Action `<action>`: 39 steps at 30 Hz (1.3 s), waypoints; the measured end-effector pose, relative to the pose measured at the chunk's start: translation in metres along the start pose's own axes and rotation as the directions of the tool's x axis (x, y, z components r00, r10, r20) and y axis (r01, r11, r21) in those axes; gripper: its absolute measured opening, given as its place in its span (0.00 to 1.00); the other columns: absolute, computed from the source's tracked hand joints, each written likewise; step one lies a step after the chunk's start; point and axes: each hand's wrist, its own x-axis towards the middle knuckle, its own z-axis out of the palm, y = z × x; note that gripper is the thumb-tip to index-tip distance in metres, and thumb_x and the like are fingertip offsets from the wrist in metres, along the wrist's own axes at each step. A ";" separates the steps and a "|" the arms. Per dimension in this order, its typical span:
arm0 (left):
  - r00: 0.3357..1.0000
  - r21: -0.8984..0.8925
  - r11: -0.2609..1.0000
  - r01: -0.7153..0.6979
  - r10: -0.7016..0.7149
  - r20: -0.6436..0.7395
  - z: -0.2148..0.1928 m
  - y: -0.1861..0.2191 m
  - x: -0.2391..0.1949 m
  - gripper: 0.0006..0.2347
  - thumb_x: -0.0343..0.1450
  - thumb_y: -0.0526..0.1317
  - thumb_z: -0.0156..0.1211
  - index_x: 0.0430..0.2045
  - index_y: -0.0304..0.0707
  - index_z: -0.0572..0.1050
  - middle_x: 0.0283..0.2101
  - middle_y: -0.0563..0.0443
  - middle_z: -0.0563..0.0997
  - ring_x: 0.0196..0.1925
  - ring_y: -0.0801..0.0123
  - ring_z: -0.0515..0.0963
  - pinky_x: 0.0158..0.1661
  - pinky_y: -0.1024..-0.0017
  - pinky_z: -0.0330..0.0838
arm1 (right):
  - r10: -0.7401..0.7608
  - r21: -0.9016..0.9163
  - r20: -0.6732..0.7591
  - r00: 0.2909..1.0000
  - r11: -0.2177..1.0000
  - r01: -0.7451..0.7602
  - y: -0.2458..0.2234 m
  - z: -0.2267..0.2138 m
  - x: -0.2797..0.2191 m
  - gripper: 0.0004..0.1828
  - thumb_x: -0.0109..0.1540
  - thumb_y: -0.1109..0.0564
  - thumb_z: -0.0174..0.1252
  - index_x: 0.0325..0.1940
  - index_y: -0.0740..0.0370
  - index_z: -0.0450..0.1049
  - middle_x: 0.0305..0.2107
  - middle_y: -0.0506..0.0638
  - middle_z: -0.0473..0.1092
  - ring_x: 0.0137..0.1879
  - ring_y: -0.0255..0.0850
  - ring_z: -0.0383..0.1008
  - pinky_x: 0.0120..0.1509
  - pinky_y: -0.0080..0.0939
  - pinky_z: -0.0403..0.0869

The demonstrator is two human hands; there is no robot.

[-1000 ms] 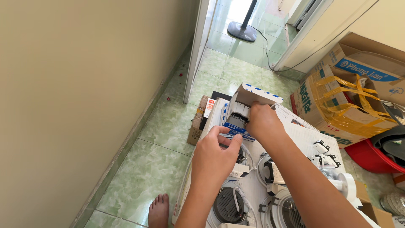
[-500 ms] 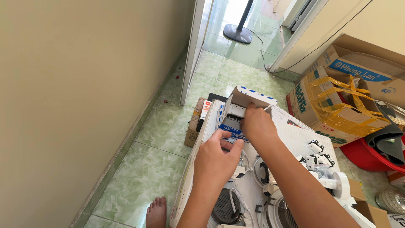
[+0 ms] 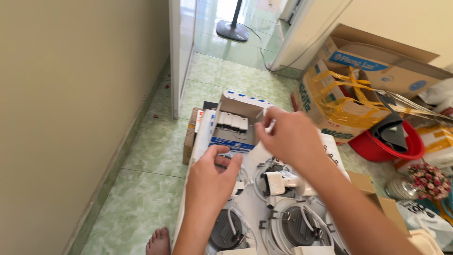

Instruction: The person holds a small white electrical module, turns it over in their hands, and then places it into a small blue cardboard box containing other similar modules.

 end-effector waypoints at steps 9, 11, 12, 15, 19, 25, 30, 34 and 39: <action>0.995 -0.149 0.985 -0.086 0.093 0.044 0.023 0.010 -0.021 0.09 0.68 0.52 0.64 0.34 0.54 0.84 0.22 0.65 0.76 0.23 0.78 0.70 0.33 0.77 0.69 | 0.260 -0.228 0.375 0.890 0.956 -0.183 0.203 0.035 0.082 0.24 0.64 0.55 0.61 0.65 0.44 0.74 0.59 0.47 0.73 0.62 0.41 0.75 0.61 0.41 0.77; 0.992 -0.168 0.979 -0.114 0.122 0.042 0.032 0.009 -0.018 0.09 0.68 0.51 0.65 0.33 0.54 0.85 0.22 0.65 0.76 0.23 0.79 0.71 0.33 0.77 0.70 | 0.290 -0.133 0.406 0.867 0.957 -0.258 0.218 0.043 0.085 0.26 0.64 0.54 0.61 0.68 0.43 0.72 0.61 0.48 0.72 0.64 0.43 0.74 0.65 0.43 0.76; 0.988 -0.186 0.973 -0.139 0.148 0.036 0.037 0.007 -0.017 0.08 0.68 0.50 0.65 0.32 0.53 0.85 0.22 0.64 0.77 0.23 0.79 0.71 0.33 0.77 0.70 | 0.311 -0.038 0.441 0.842 0.944 -0.329 0.225 0.049 0.087 0.29 0.64 0.53 0.62 0.70 0.42 0.70 0.64 0.48 0.71 0.67 0.44 0.73 0.68 0.46 0.74; 0.989 -0.217 0.970 -0.110 0.128 0.072 0.043 0.017 -0.024 0.08 0.68 0.49 0.65 0.31 0.51 0.85 0.22 0.62 0.75 0.22 0.78 0.69 0.30 0.77 0.68 | 0.263 0.040 0.456 0.850 0.948 -0.315 0.230 0.063 0.087 0.32 0.62 0.50 0.65 0.71 0.39 0.68 0.66 0.48 0.69 0.70 0.46 0.71 0.73 0.50 0.70; 0.982 -0.151 0.980 -0.132 0.151 0.118 0.056 0.017 -0.026 0.07 0.69 0.50 0.66 0.32 0.53 0.85 0.22 0.64 0.76 0.22 0.80 0.71 0.30 0.77 0.69 | 0.276 -0.018 0.433 0.858 0.954 -0.298 0.245 0.088 0.100 0.31 0.61 0.47 0.66 0.69 0.38 0.71 0.64 0.45 0.71 0.67 0.44 0.71 0.67 0.46 0.71; 0.975 -0.111 0.986 -0.127 0.144 0.170 0.069 0.018 -0.026 0.07 0.69 0.49 0.65 0.33 0.54 0.85 0.21 0.64 0.75 0.22 0.79 0.71 0.30 0.76 0.67 | 0.265 0.047 0.395 0.879 0.950 -0.308 0.219 0.052 0.077 0.33 0.59 0.53 0.68 0.69 0.52 0.71 0.60 0.49 0.74 0.63 0.43 0.74 0.68 0.44 0.73; 0.938 -0.281 0.922 -0.265 0.315 0.148 0.091 0.010 -0.023 0.06 0.67 0.43 0.68 0.34 0.48 0.86 0.23 0.61 0.77 0.23 0.80 0.71 0.28 0.78 0.71 | 0.210 0.516 0.165 0.964 0.814 -0.266 0.171 -0.011 -0.011 0.37 0.53 0.47 0.68 0.66 0.55 0.75 0.55 0.47 0.80 0.59 0.38 0.80 0.68 0.40 0.74; 0.817 -0.306 0.799 -0.517 0.568 0.102 0.111 0.006 -0.031 0.14 0.65 0.40 0.66 0.45 0.49 0.83 0.39 0.61 0.84 0.35 0.80 0.81 0.27 0.79 0.78 | 0.126 0.818 0.252 0.959 0.501 -0.281 0.176 0.017 -0.068 0.25 0.56 0.64 0.67 0.58 0.63 0.86 0.42 0.55 0.87 0.42 0.45 0.82 0.51 0.43 0.78; 0.664 -0.294 0.709 -0.641 0.704 0.250 0.119 0.007 -0.045 0.25 0.63 0.41 0.61 0.58 0.45 0.74 0.55 0.55 0.77 0.49 0.73 0.80 0.43 0.75 0.81 | 0.212 0.928 0.334 0.918 0.094 -0.360 0.165 0.059 -0.106 0.28 0.53 0.73 0.67 0.59 0.74 0.82 0.42 0.68 0.85 0.47 0.51 0.82 0.51 0.49 0.79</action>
